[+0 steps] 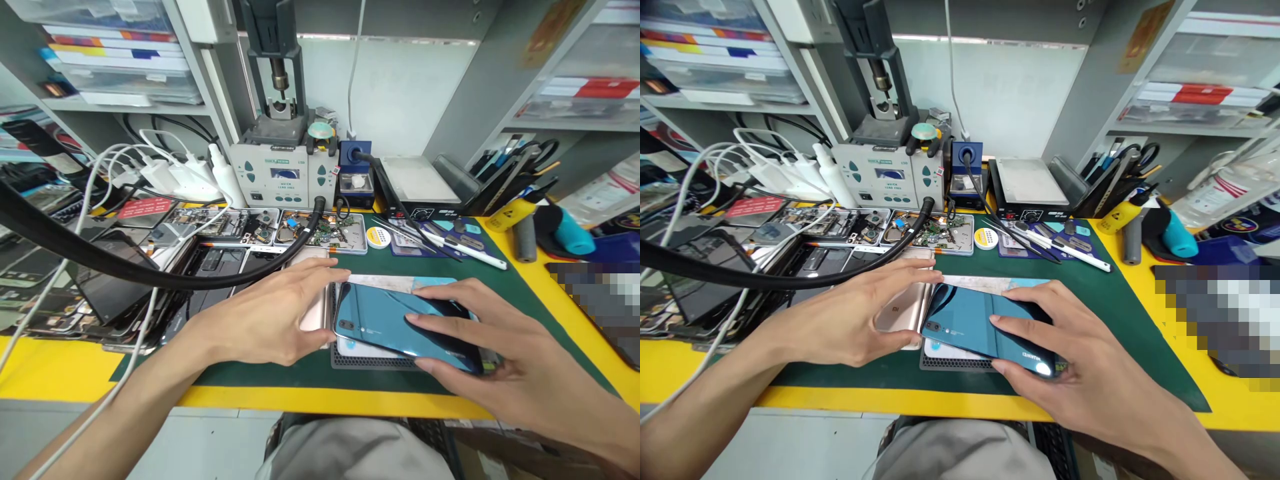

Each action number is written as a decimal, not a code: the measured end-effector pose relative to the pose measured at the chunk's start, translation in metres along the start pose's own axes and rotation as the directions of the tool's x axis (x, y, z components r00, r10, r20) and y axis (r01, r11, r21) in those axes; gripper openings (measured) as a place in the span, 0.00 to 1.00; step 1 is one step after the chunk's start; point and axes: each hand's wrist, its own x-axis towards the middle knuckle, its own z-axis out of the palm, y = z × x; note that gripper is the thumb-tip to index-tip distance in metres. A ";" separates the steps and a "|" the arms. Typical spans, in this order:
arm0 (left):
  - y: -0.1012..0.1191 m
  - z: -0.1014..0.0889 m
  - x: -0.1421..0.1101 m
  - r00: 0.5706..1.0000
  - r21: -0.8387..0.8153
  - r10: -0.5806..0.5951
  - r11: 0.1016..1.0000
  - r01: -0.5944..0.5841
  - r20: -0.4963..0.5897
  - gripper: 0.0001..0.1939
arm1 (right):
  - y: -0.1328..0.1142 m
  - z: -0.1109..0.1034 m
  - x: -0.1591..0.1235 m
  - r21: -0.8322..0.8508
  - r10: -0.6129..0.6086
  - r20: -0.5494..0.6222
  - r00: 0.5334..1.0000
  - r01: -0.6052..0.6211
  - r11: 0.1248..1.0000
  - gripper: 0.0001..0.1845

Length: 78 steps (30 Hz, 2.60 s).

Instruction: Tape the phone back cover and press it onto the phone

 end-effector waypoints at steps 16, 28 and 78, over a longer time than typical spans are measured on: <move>-0.002 0.002 0.001 0.999 -0.014 -0.007 1.000 0.006 -0.034 0.37 | 0.000 -0.002 0.001 -0.031 -0.022 0.003 1.000 0.022 0.999 0.21; -0.001 0.002 0.000 1.000 -0.048 -0.004 0.999 0.002 -0.024 0.38 | 0.003 -0.003 0.002 -0.051 -0.041 0.045 0.998 0.043 0.998 0.23; -0.021 0.014 0.004 0.873 0.260 0.413 0.900 -0.349 -0.258 0.14 | 0.004 -0.031 -0.023 -0.062 0.158 0.225 0.962 -0.148 0.987 0.31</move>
